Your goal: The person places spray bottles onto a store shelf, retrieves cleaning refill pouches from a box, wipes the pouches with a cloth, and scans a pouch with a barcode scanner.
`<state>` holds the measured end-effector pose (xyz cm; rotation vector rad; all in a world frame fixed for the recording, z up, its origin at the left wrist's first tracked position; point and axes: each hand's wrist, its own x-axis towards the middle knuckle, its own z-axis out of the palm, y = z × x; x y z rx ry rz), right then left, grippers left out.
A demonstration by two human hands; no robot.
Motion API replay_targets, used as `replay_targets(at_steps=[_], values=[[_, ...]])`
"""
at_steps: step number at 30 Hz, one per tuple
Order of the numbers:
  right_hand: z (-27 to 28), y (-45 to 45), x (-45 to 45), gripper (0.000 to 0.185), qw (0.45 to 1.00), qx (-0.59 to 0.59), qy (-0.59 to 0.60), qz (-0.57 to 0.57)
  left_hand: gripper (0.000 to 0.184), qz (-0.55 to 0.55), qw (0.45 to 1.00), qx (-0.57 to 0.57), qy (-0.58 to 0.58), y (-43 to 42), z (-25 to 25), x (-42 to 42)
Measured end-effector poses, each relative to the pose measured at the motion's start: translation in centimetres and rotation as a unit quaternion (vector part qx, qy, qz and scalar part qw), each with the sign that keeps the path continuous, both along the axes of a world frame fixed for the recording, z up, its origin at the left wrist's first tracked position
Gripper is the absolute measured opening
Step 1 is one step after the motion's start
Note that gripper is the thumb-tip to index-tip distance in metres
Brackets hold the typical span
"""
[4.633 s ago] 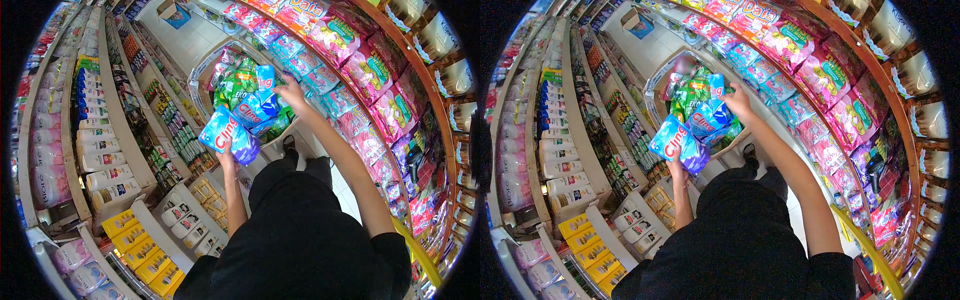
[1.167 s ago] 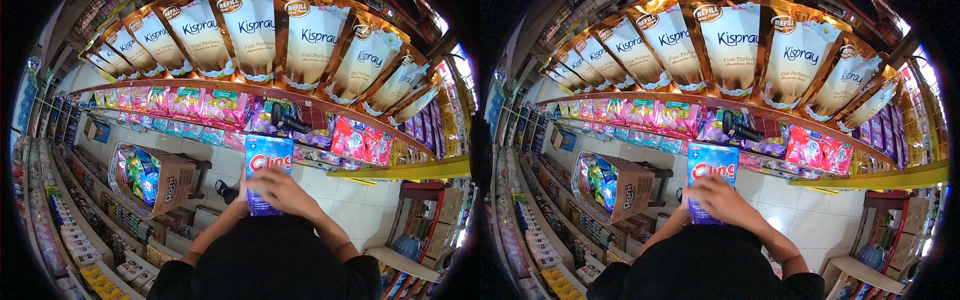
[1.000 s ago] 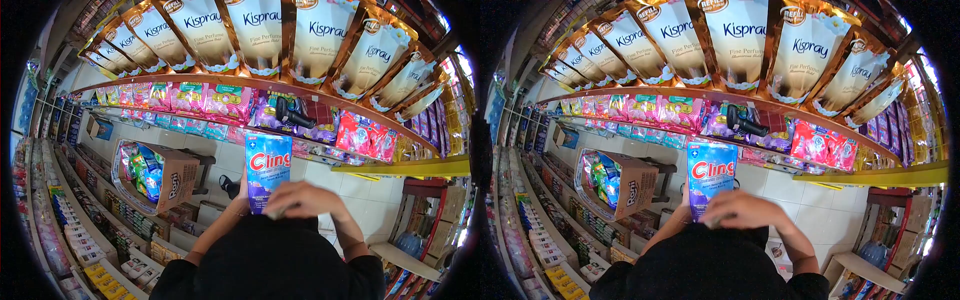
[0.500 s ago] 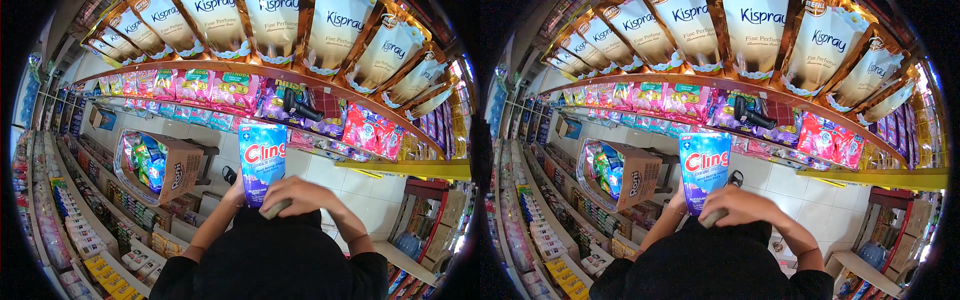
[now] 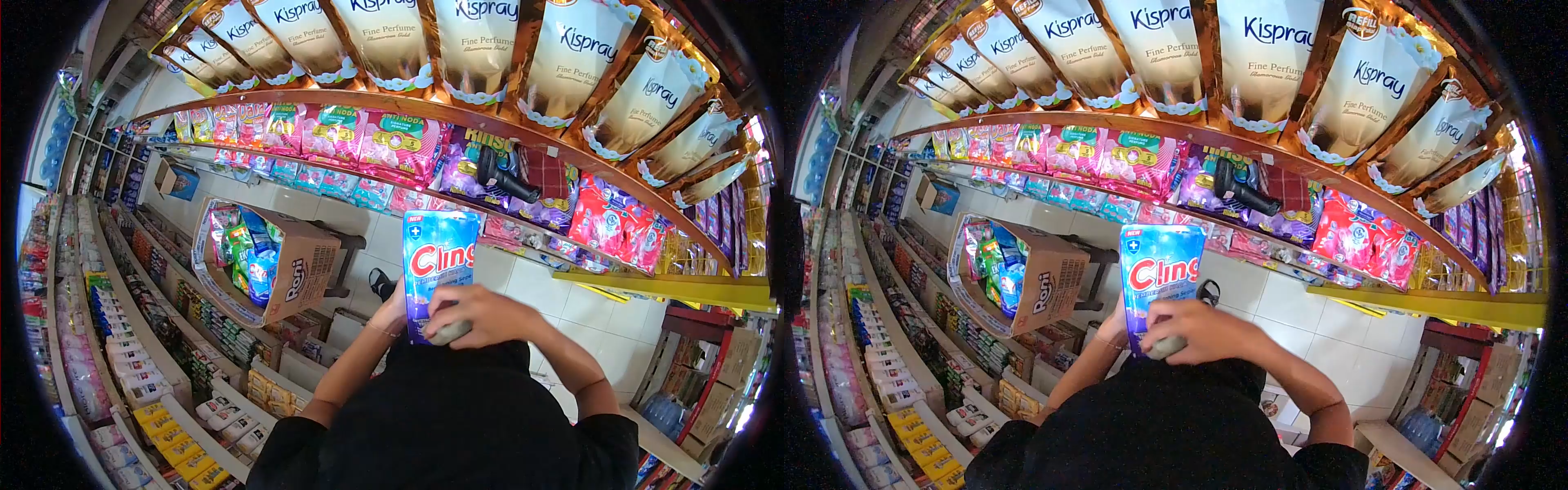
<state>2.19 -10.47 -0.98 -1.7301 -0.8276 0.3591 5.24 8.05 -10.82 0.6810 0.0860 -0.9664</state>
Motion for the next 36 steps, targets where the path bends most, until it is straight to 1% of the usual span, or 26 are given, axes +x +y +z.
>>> replay_targets(at_steps=[1,2,4,5,6,7,8,11,13,14,16,17,19,21,22,24,25,27,28,29,30,32,33,34,35,36], values=[[0.1,-0.6,0.5,0.045,1.000,-0.008,0.006,0.013,0.054,0.001,1.000,0.013,-0.003,0.1,-0.7,-0.2],[0.3,-1.1,1.4,0.043,0.998,0.001,-0.027,-0.057,0.052,0.003,1.000,0.021,0.000,0.1,-1.3,-0.6],[1.5,-1.7,4.0,0.038,0.971,0.007,-0.070,-0.229,0.053,0.006,0.997,0.078,-0.001,-1.0,1.7,-0.8],[1.2,-1.5,4.7,0.037,0.963,0.013,-0.075,-0.260,0.053,0.007,0.994,0.106,-0.002,-1.4,2.7,-0.8],[0.4,-1.1,5.3,0.035,0.953,0.019,-0.079,-0.291,0.057,0.019,0.996,0.088,0.022,-1.3,1.7,-0.9],[-0.1,-0.5,5.7,0.034,0.943,0.025,-0.085,-0.321,0.057,0.022,0.996,0.086,0.017,-1.3,1.6,-0.9],[-0.2,0.6,4.8,0.035,0.956,-0.001,-0.085,-0.280,0.058,0.025,0.996,0.084,0.012,-1.3,1.6,-0.8],[-0.8,2.6,0.9,0.037,0.983,0.014,-0.105,-0.148,0.058,0.037,0.996,0.079,-0.001,-1.0,1.6,-0.7],[-0.4,1.8,0.0,0.036,0.999,0.013,-0.038,-0.019,0.059,0.043,0.996,0.075,-0.008,-0.8,1.4,-0.5],[-0.1,1.1,-0.4,0.036,0.999,0.013,-0.002,0.046,0.060,0.030,0.994,-0.068,0.083,-0.4,0.8,-0.1],[1.2,-0.9,1.0,0.034,0.998,0.019,0.005,0.054,0.061,0.020,0.999,-0.042,0.018,-0.5,0.2,-0.3],[1.7,-1.7,2.1,0.034,0.998,0.021,0.010,0.059,0.062,0.018,0.999,-0.027,0.019,-0.4,-0.2,-0.5],[1.9,-2.5,4.3,0.033,0.992,0.027,-0.027,-0.116,0.063,0.014,1.000,0.003,0.023,-0.2,-1.2,-1.0],[0.9,-1.9,6.2,0.034,0.959,0.019,-0.033,-0.282,0.064,0.032,0.988,-0.114,0.096,0.1,-2.3,-1.0],[0.2,-1.3,6.7,0.035,0.931,0.015,-0.036,-0.362,0.064,0.036,0.984,-0.135,0.107,0.0,-2.3,-0.9],[-1.4,0.7,5.4,0.034,0.948,-0.004,-0.043,-0.316,0.064,0.044,0.984,-0.142,0.101,0.1,-1.8,-0.7],[-1.4,1.7,4.3,0.033,0.955,-0.013,-0.046,-0.293,0.064,0.049,0.986,-0.136,0.088,0.1,-1.4,-0.6],[0.7,2.4,1.6,0.032,0.982,-0.049,-0.056,-0.174,0.063,0.054,0.990,-0.119,0.060,0.5,-1.1,-0.3],[0.4,2.3,0.8,0.033,0.998,-0.011,-0.008,-0.060,0.063,0.057,0.989,-0.124,0.061,0.7,-1.2,-0.3],[0.1,1.9,0.3,0.034,0.997,0.026,0.042,0.055,0.063,0.059,0.985,-0.147,0.068,0.9,-1.2,-0.2],[0.8,1.6,0.6,0.035,0.985,0.009,0.071,0.157,0.064,0.063,0.960,-0.227,0.152,0.9,-0.2,0.3],[1.5,0.1,2.5,0.036,0.996,0.032,0.040,0.071,0.058,0.062,0.995,-0.070,0.020,1.4,2.1,-0.1],[1.7,-0.5,3.8,0.036,0.998,0.042,0.025,0.029,0.055,0.060,0.997,0.010,-0.045,1.7,2.6,-0.3],[1.5,-0.7,5.1,0.034,0.995,0.044,0.026,-0.086,0.054,0.090,0.941,-0.273,0.176,2.4,1.8,-0.5],[1.2,-0.6,6.5,0.032,0.978,0.046,0.027,-0.200,0.054,0.087,0.950,-0.254,0.157,2.6,1.0,0.2],[0.6,0.1,8.1,0.030,0.958,0.069,0.022,-0.278,0.055,0.090,0.963,-0.218,0.134,2.9,0.7,0.3]])
